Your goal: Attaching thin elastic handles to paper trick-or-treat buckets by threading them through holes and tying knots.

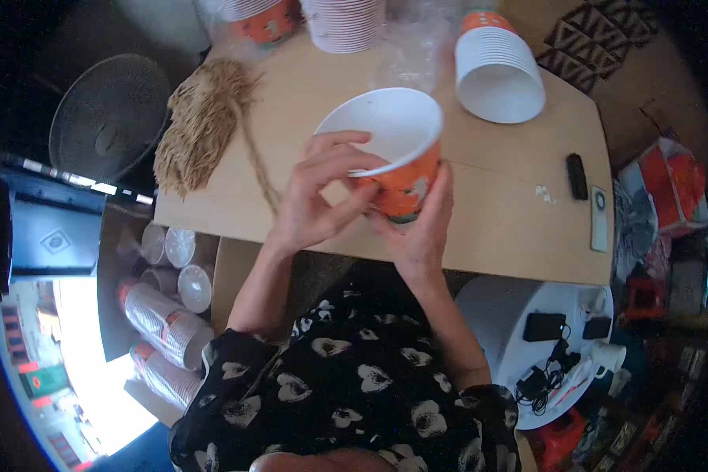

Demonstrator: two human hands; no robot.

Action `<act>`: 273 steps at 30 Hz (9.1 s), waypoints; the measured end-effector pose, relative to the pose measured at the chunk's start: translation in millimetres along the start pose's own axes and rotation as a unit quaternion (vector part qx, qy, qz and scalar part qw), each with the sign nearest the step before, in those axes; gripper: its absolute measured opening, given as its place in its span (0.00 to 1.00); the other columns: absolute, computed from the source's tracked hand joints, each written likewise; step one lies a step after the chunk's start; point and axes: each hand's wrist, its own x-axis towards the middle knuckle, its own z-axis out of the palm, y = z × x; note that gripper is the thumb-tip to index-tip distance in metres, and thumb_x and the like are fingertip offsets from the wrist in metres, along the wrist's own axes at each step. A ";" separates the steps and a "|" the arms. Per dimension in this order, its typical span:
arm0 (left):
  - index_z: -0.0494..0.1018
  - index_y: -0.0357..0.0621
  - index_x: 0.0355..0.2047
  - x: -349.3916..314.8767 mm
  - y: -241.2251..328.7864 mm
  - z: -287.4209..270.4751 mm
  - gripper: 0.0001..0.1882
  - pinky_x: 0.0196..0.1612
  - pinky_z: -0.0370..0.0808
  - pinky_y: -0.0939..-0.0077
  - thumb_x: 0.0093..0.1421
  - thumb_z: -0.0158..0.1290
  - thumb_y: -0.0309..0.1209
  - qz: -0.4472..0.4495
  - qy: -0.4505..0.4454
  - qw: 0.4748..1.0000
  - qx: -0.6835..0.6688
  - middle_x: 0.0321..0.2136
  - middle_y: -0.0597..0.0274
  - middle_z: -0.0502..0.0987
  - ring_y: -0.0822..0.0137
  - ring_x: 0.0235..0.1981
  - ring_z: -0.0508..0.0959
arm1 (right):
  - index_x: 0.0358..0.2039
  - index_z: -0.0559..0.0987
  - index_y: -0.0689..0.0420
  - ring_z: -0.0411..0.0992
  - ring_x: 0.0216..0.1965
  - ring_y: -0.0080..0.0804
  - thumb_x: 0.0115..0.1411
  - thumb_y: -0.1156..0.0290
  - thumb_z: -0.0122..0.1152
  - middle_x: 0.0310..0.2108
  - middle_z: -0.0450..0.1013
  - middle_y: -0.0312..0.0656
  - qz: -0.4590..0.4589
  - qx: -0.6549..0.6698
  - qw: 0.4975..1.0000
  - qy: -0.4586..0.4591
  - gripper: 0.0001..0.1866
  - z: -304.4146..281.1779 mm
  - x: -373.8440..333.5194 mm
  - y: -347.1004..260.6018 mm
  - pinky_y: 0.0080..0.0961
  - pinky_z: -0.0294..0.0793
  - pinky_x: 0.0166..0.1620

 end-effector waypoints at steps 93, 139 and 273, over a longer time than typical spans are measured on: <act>0.77 0.36 0.30 -54.0 67.6 29.5 0.05 0.25 0.73 0.69 0.60 0.61 0.25 -0.049 -0.161 0.985 -0.026 0.23 0.55 0.76 0.61 0.23 0.78 | 0.34 0.75 0.66 0.64 0.21 0.20 0.68 0.74 0.53 0.22 0.70 0.36 0.141 0.557 0.802 -0.164 0.08 -71.7 -80.2 5.1 0.19 0.67 0.29; 0.83 0.46 0.41 27.7 0.9 3.3 0.13 0.37 0.72 0.68 0.54 0.63 0.24 0.062 -0.051 0.993 0.088 0.25 0.61 0.82 0.65 0.25 0.79 | 0.32 0.80 0.60 0.72 0.17 0.29 0.51 0.83 0.69 0.18 0.73 0.40 -0.232 -0.027 0.956 0.176 0.09 -11.5 8.3 -13.4 0.26 0.69 0.21; 0.80 0.49 0.28 -25.6 57.0 3.5 0.06 0.55 0.60 0.60 0.53 0.65 0.34 0.124 -0.260 0.945 0.154 0.31 0.72 0.81 0.62 0.52 0.76 | 0.36 0.84 0.65 0.70 0.24 0.11 0.57 0.76 0.70 0.27 0.78 0.33 0.239 0.426 0.842 -0.228 0.07 -86.5 -54.3 3.8 0.08 0.66 0.27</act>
